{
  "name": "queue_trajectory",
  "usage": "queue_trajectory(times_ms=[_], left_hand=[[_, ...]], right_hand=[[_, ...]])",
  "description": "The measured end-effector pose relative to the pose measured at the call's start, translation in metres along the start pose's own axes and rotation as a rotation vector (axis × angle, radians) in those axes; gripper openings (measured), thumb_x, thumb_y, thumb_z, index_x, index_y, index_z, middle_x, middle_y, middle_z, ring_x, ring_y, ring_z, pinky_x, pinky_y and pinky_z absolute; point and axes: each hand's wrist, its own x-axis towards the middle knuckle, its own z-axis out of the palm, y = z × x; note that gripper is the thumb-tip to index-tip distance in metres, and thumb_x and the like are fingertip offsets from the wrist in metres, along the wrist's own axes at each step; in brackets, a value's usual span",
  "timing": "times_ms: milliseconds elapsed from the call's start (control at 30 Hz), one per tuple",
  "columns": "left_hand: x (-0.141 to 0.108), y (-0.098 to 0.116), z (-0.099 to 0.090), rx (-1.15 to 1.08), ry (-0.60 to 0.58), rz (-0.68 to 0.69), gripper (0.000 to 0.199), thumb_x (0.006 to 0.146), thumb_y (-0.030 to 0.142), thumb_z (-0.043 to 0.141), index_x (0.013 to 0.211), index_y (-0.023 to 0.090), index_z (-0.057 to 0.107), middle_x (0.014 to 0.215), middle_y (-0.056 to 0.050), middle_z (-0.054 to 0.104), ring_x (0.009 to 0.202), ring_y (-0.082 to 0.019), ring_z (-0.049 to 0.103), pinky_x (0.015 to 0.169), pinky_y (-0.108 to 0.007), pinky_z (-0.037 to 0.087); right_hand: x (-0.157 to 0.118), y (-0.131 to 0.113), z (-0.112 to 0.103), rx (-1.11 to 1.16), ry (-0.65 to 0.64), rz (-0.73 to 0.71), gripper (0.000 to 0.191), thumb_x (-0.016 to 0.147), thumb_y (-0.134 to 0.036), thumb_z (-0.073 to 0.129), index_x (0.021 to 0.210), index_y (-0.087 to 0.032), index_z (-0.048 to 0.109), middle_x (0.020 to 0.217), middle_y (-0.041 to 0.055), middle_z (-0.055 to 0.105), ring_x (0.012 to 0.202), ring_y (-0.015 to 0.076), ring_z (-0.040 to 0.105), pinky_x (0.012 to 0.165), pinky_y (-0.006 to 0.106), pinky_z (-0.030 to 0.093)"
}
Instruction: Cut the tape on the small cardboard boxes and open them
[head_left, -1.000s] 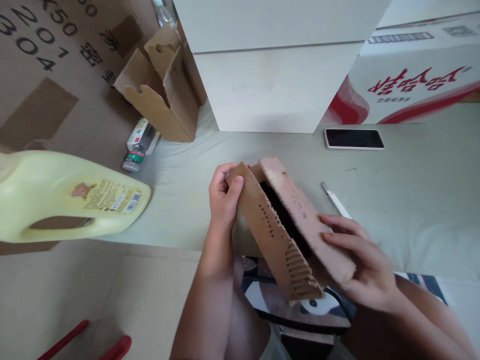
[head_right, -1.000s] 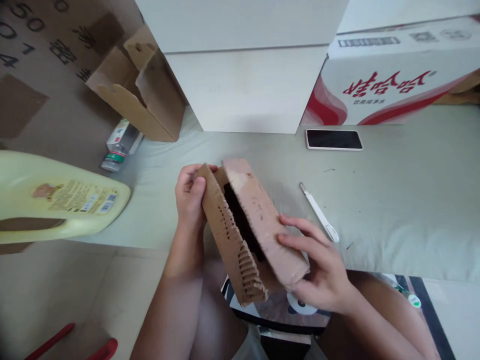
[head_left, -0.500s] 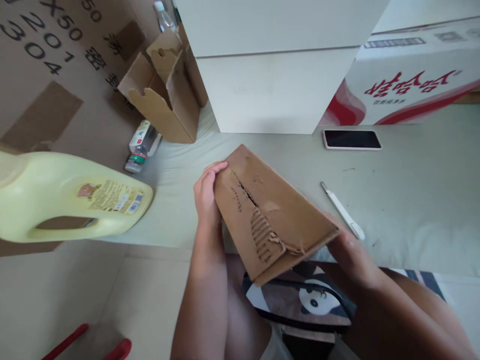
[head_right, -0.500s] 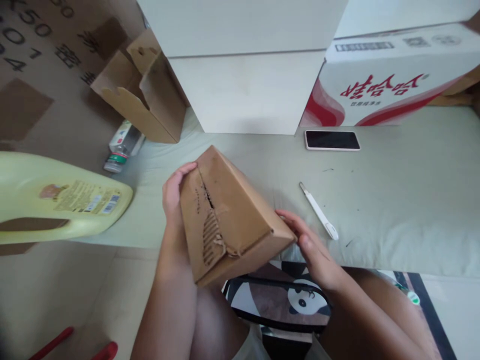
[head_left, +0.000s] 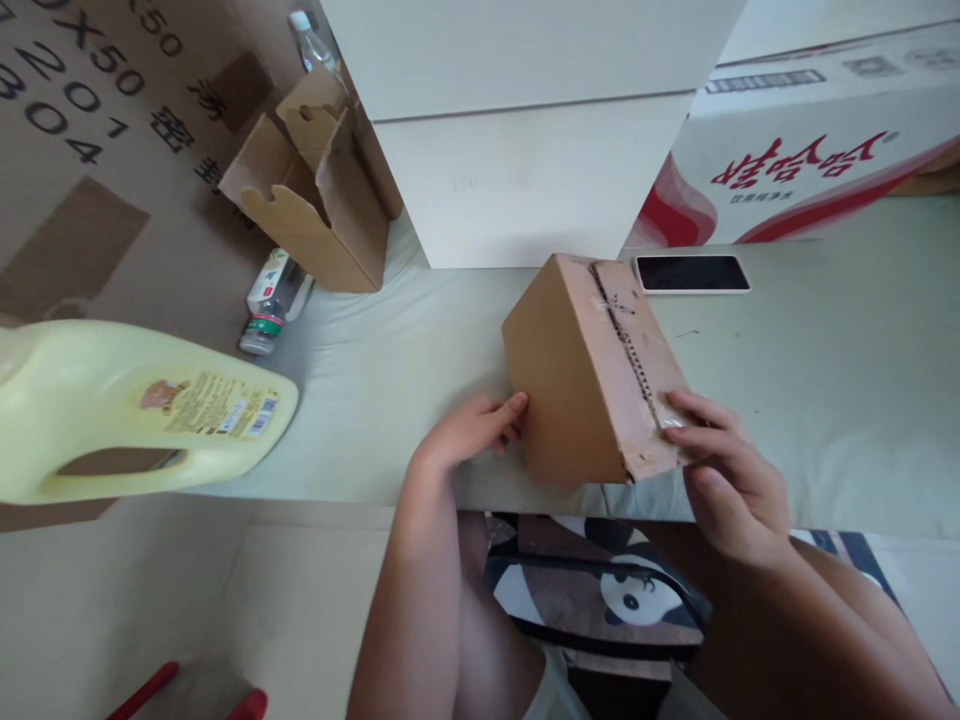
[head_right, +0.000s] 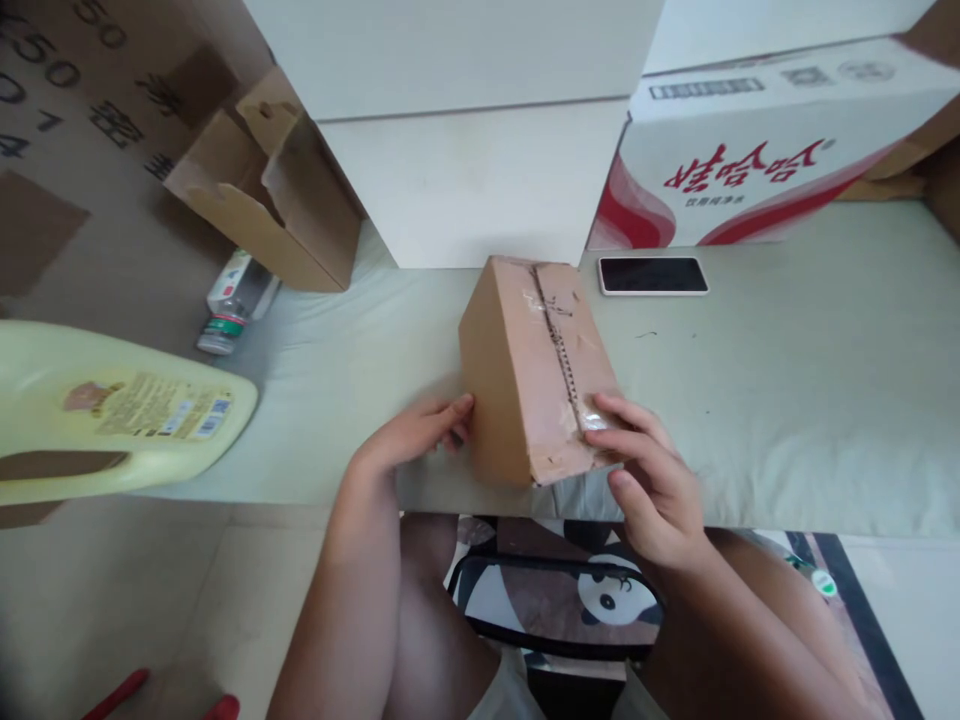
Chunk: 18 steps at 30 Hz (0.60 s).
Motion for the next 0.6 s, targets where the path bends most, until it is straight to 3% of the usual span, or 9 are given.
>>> queue_trajectory(times_ms=[33,100,167,233,300,400,500,600], left_hand=[[0.003,0.001,-0.003,-0.005,0.130,0.036,0.057,0.080,0.077,0.060,0.084,0.021,0.073,0.079,-0.008,0.075,0.064,-0.019,0.067,0.059,-0.031,0.050],[0.008,0.004,-0.006,-0.127,0.523,0.234,0.060,0.078,0.074,0.065,0.113,0.025,0.069,0.108,-0.009,0.075,0.096,-0.023,0.070,0.078,-0.034,0.054],[0.011,0.008,-0.008,-0.298,0.754,0.480,0.065,0.081,0.076,0.059,0.127,0.031,0.060,0.136,-0.009,0.064,0.126,-0.026,0.061,0.095,-0.038,0.052],[0.010,0.013,-0.007,-0.388,0.770,0.681,0.066,0.082,0.078,0.054,0.130,0.033,0.058,0.146,-0.008,0.056,0.136,-0.026,0.054,0.105,-0.039,0.048],[0.008,0.016,-0.006,-0.385,0.737,0.743,0.065,0.079,0.076,0.060,0.127,0.031,0.059,0.138,-0.008,0.060,0.128,-0.026,0.058,0.104,-0.038,0.048],[0.006,0.017,-0.007,-0.368,0.739,0.622,0.054,0.074,0.060,0.074,0.117,0.029,0.063,0.108,-0.004,0.065,0.095,-0.020,0.062,0.084,-0.031,0.050],[0.007,0.016,-0.008,-0.408,0.735,0.477,0.043,0.075,0.047,0.072,0.111,0.027,0.063,0.091,-0.001,0.060,0.075,-0.015,0.053,0.066,-0.027,0.044],[0.007,0.017,-0.007,-0.426,0.714,0.442,0.040,0.075,0.044,0.068,0.110,0.027,0.061,0.087,0.000,0.057,0.071,-0.015,0.049,0.063,-0.027,0.040]], right_hand=[[0.001,-0.001,0.000,-0.011,-0.011,-0.030,0.032,0.095,-0.030,0.055,0.123,-0.032,0.071,0.146,0.0079,0.060,0.135,0.0309,0.059,0.111,0.051,0.051],[0.007,-0.008,0.001,-0.017,-0.116,-0.136,0.035,0.092,-0.024,0.058,0.125,-0.031,0.070,0.142,0.0082,0.061,0.131,0.0279,0.061,0.114,0.047,0.049],[0.013,-0.019,0.003,-0.014,-0.278,-0.239,0.037,0.090,-0.024,0.061,0.126,-0.029,0.068,0.139,0.0088,0.063,0.131,0.0267,0.062,0.119,0.045,0.045],[0.016,-0.030,0.006,0.011,-0.413,-0.308,0.037,0.088,-0.027,0.065,0.124,-0.027,0.069,0.136,0.0100,0.064,0.134,0.0283,0.060,0.120,0.046,0.043],[0.016,-0.034,0.008,0.055,-0.464,-0.312,0.038,0.088,-0.032,0.065,0.125,-0.026,0.068,0.139,0.0110,0.063,0.138,0.0303,0.057,0.116,0.045,0.048],[0.011,-0.023,0.005,-0.022,-0.255,-0.159,0.033,0.091,-0.033,0.058,0.123,-0.027,0.066,0.135,0.0120,0.065,0.128,0.0317,0.063,0.101,0.047,0.057],[0.010,0.006,-0.004,-0.463,-0.002,0.134,0.032,0.091,-0.037,0.059,0.118,-0.023,0.066,0.119,0.0153,0.068,0.112,0.0338,0.067,0.093,0.052,0.056],[0.013,0.034,-0.014,-0.821,-0.086,0.302,0.046,0.089,-0.048,0.056,0.119,-0.016,0.067,0.105,0.0185,0.068,0.096,0.0350,0.067,0.082,0.052,0.055]])
